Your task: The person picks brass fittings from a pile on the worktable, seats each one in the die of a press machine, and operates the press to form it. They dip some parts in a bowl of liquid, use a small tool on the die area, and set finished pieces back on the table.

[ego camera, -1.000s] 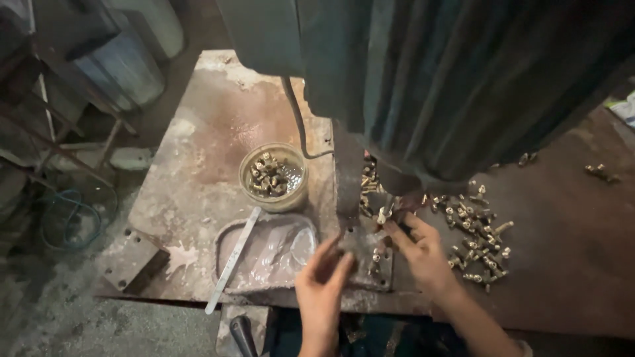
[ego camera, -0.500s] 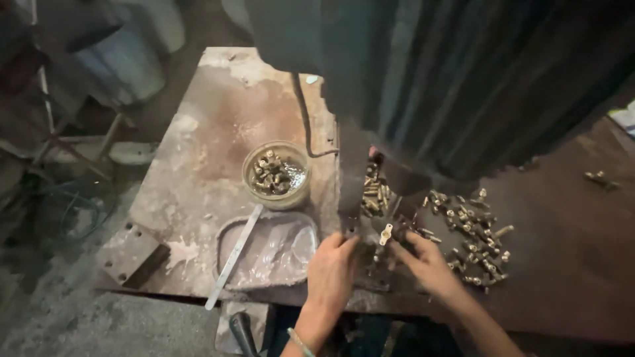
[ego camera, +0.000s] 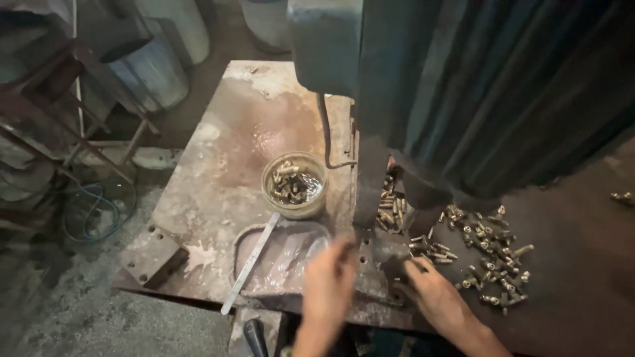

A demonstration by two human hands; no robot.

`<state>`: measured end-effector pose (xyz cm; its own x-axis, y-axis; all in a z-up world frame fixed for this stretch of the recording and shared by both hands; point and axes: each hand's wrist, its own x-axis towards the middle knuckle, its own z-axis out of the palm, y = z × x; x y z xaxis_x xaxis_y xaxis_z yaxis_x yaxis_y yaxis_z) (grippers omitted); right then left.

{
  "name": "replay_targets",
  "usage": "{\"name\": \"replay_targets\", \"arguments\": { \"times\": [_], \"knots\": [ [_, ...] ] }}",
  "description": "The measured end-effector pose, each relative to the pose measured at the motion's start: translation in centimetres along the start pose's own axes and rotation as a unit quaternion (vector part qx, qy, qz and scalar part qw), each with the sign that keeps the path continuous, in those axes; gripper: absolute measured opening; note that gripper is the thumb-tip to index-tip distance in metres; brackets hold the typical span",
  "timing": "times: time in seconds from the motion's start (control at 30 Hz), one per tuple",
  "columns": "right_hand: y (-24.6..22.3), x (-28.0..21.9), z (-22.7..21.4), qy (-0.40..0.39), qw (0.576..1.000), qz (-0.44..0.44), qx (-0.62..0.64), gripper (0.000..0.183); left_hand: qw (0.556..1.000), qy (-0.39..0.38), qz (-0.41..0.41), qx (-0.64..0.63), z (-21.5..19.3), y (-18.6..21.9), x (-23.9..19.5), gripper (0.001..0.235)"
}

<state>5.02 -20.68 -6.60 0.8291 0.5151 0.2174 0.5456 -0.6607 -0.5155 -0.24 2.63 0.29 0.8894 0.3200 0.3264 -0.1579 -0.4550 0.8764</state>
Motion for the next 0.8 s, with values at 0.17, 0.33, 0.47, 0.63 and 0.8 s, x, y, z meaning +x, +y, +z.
{"name": "replay_targets", "arguments": {
  "times": [0.17,0.33,0.47,0.63,0.8],
  "knots": [
    [0.5,0.4,0.6,0.021,0.932,0.197,0.303,0.049,0.993,-0.070,0.012,-0.089,2.8,4.0,-1.5,0.036],
    [-3.6,3.2,-1.2,0.119,0.801,0.230,0.539,0.032,0.994,0.014,0.061,-0.088,3.2,5.9,1.3,0.031],
    [-2.4,3.0,1.0,0.199,0.837,0.261,0.439,0.026,0.983,-0.021,0.036,-0.181,2.3,6.0,1.5,0.032],
    [-0.8,4.9,-4.5,0.016,0.887,0.097,0.452,0.024,0.996,-0.024,-0.083,-0.032,3.0,3.8,-1.5,0.020],
    [0.7,7.9,-8.8,-0.168,0.850,0.203,0.456,0.026,0.951,-0.195,0.206,0.126,10.0,2.3,-4.9,0.029]
  ]
}}
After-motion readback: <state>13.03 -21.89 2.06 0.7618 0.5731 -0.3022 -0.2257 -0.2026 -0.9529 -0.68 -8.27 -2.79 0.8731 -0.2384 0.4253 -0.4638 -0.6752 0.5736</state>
